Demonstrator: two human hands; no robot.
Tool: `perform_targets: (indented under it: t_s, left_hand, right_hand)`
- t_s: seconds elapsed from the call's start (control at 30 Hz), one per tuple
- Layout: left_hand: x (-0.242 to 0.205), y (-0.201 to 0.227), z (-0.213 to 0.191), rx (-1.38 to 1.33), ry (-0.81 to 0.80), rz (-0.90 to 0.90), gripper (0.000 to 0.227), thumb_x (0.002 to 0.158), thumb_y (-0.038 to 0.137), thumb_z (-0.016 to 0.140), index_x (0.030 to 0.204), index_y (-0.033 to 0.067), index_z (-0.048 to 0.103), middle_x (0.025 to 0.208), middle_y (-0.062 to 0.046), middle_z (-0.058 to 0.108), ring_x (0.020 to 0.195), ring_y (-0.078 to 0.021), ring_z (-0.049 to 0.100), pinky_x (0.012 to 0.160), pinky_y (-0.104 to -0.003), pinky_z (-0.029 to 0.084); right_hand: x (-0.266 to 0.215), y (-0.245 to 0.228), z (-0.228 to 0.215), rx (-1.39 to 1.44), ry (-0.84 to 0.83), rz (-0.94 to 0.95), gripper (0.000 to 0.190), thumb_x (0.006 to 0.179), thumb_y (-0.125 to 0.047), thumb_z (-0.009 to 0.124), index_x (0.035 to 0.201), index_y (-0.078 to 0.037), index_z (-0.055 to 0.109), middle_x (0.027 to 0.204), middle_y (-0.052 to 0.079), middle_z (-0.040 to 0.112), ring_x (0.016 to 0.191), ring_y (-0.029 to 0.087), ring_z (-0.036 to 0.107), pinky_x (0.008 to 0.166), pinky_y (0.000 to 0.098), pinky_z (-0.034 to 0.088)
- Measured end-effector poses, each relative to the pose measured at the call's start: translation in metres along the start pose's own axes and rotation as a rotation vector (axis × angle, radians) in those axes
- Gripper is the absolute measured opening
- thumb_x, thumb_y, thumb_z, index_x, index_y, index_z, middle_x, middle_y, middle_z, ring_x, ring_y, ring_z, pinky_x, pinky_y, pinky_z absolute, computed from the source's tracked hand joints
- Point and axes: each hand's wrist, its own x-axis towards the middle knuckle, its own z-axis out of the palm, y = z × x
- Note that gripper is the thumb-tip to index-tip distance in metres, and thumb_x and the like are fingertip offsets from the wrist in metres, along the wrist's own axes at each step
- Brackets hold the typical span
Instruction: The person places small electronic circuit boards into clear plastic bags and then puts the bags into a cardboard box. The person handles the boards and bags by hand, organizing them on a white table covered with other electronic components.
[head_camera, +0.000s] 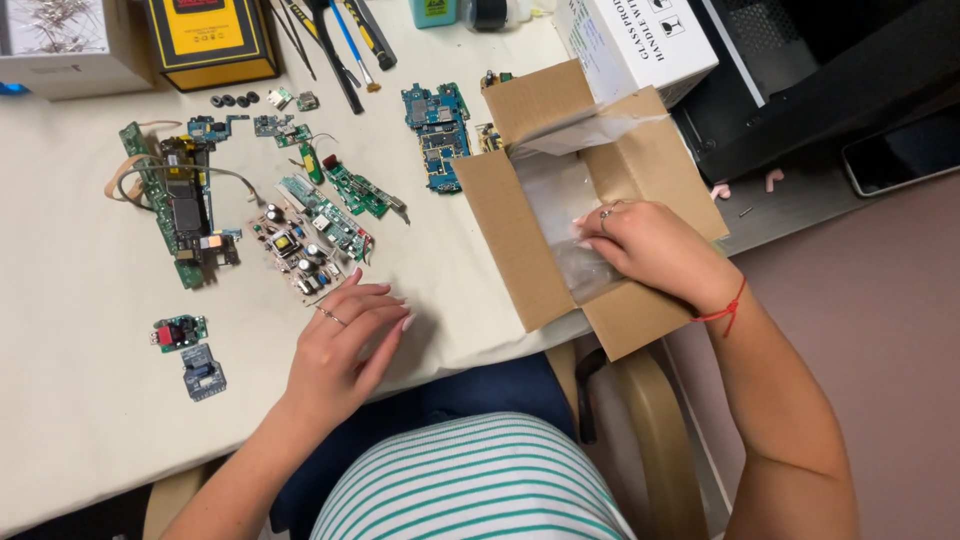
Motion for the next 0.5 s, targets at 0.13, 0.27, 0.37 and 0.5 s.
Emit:
perform_targets:
  t_s: [0.13, 0.27, 0.37, 0.5]
  left_hand:
    - [0.000, -0.001, -0.003, 0.004, 0.006, -0.005, 0.008, 0.090, 0.009, 0.076, 0.097, 0.0059, 0.078, 0.096, -0.007, 0.077, 0.102, -0.0283, 0.072, 0.114, -0.050, 0.048]
    - [0.000, -0.003, -0.005, -0.012, 0.038, -0.005, 0.007, 0.090, 0.007, 0.076, 0.096, 0.0055, 0.078, 0.095, -0.007, 0.077, 0.100, -0.0282, 0.072, 0.112, -0.049, 0.049]
    - [0.001, -0.004, -0.007, -0.016, 0.047, -0.007, 0.006, 0.090, 0.007, 0.077, 0.096, 0.0056, 0.078, 0.095, -0.007, 0.077, 0.100, -0.0282, 0.072, 0.112, -0.049, 0.050]
    - [0.002, -0.003, -0.009, -0.017, 0.058, -0.009, 0.006, 0.089, 0.006, 0.077, 0.095, 0.0051, 0.078, 0.094, -0.008, 0.077, 0.099, -0.0283, 0.072, 0.110, -0.049, 0.050]
  right_hand:
    - [-0.004, 0.009, -0.001, 0.072, 0.067, -0.021, 0.004, 0.092, -0.015, 0.070, 0.094, -0.012, 0.069, 0.090, 0.005, 0.076, 0.098, 0.029, 0.073, 0.092, 0.0415, 0.057]
    - [-0.007, 0.003, -0.015, 0.255, 0.075, -0.031, 0.011, 0.085, -0.011, 0.076, 0.081, -0.008, 0.067, 0.105, 0.007, 0.079, 0.101, 0.034, 0.073, 0.092, 0.0458, 0.056]
    - [-0.009, -0.010, -0.034, 0.341, 0.083, 0.001, 0.009, 0.086, -0.011, 0.077, 0.083, -0.006, 0.069, 0.105, 0.010, 0.080, 0.101, 0.037, 0.074, 0.090, 0.0487, 0.056]
    - [-0.010, -0.011, -0.043, 0.339, 0.116, 0.103, 0.006, 0.090, -0.012, 0.074, 0.095, -0.009, 0.075, 0.098, 0.013, 0.081, 0.097, 0.037, 0.075, 0.085, 0.0479, 0.056]
